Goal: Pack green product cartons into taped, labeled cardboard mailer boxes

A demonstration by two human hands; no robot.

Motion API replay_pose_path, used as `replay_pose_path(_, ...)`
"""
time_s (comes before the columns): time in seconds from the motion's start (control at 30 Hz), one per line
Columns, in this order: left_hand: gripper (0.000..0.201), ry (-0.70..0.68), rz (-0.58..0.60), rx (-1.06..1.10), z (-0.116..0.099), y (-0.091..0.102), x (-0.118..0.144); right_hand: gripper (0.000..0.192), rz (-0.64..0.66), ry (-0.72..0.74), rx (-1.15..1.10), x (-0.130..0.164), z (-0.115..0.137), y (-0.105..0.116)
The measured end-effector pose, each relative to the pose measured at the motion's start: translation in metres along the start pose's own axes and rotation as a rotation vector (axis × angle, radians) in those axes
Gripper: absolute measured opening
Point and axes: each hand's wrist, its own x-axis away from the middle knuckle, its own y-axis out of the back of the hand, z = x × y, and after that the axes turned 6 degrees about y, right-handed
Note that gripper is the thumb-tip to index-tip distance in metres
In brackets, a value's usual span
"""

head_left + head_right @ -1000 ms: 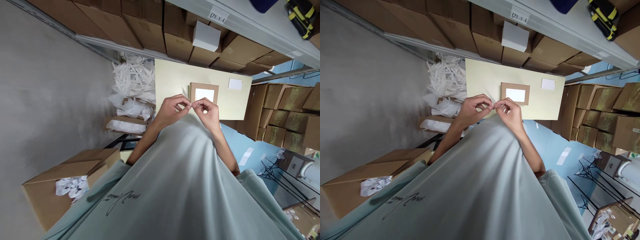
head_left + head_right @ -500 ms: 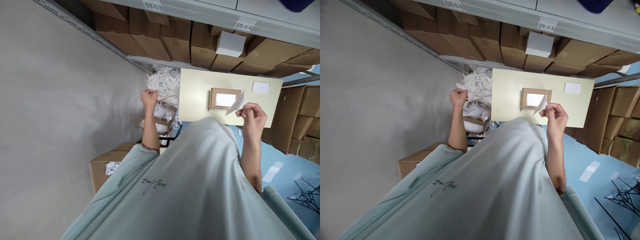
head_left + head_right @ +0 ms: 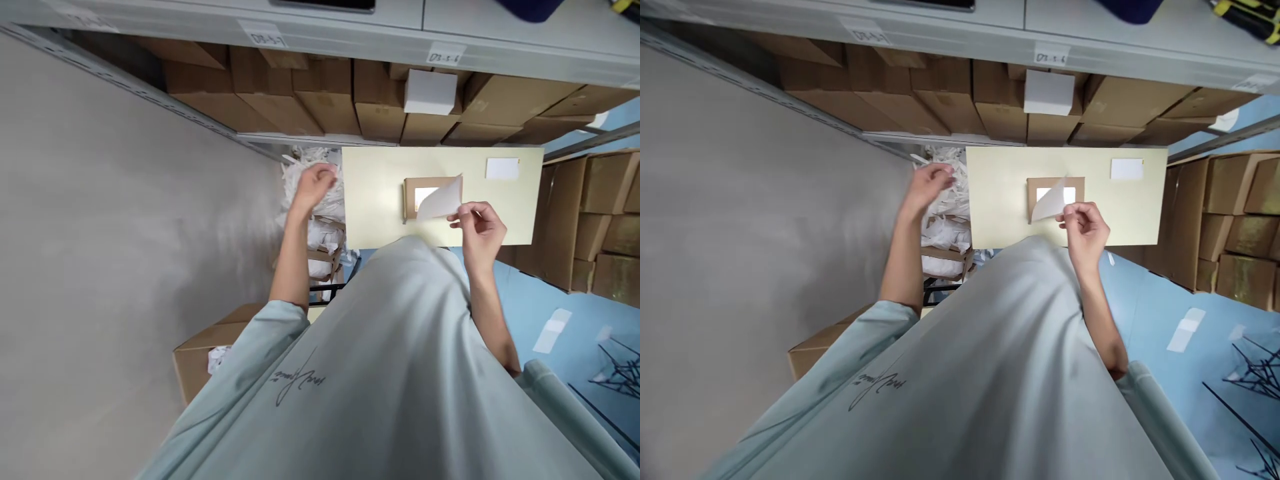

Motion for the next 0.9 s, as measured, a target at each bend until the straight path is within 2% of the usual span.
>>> replay_pose_path(0.1, 0.051, 0.006, 0.290, 0.239, -0.022, -0.091, 0.069, 0.029, 0.059, 0.128, 0.108, 0.000, 0.000, 0.000)
replay_pose_path(0.17, 0.058, -0.005, 0.331, 0.330, -0.036, -0.133, 0.112, 0.024, 0.167, 0.211, 0.201, 0.001, -0.002, 0.001)
replay_pose_path(0.23, 0.060, 0.010, 0.291, 0.380, -0.045, -0.158, 0.139, 0.018, 0.292, 0.278, 0.278, 0.003, -0.009, 0.003)
replay_pose_path(0.33, 0.055, 0.029, 0.185, 0.392, -0.046, -0.177, 0.150, 0.016, 0.438, 0.328, 0.351, 0.006, -0.026, 0.006)
replay_pose_path(0.43, 0.044, 0.050, 0.102, 0.388, -0.039, -0.191, 0.144, 0.021, 0.537, 0.338, 0.366, 0.005, -0.039, 0.013)
replay_pose_path(0.53, 0.041, 0.045, 0.023, 0.460, -0.031, -0.203, 0.138, 0.027, 0.600, 0.315, 0.299, -0.005, -0.044, 0.031)
replay_pose_path(0.6, 0.042, 0.034, -0.009, 0.515, -0.029, -0.208, 0.136, 0.028, 0.571, 0.270, 0.232, -0.020, -0.048, 0.051)
replay_pose_path(0.77, 0.043, 0.069, -0.016, 0.524, -0.031, -0.215, 0.138, 0.029, 0.307, 0.050, 0.125, -0.072, -0.082, 0.099)
replay_pose_path(0.9, 0.042, 0.068, -0.015, 0.482, -0.033, -0.224, 0.143, 0.035, 0.367, -0.135, 0.030, -0.099, -0.111, 0.116)
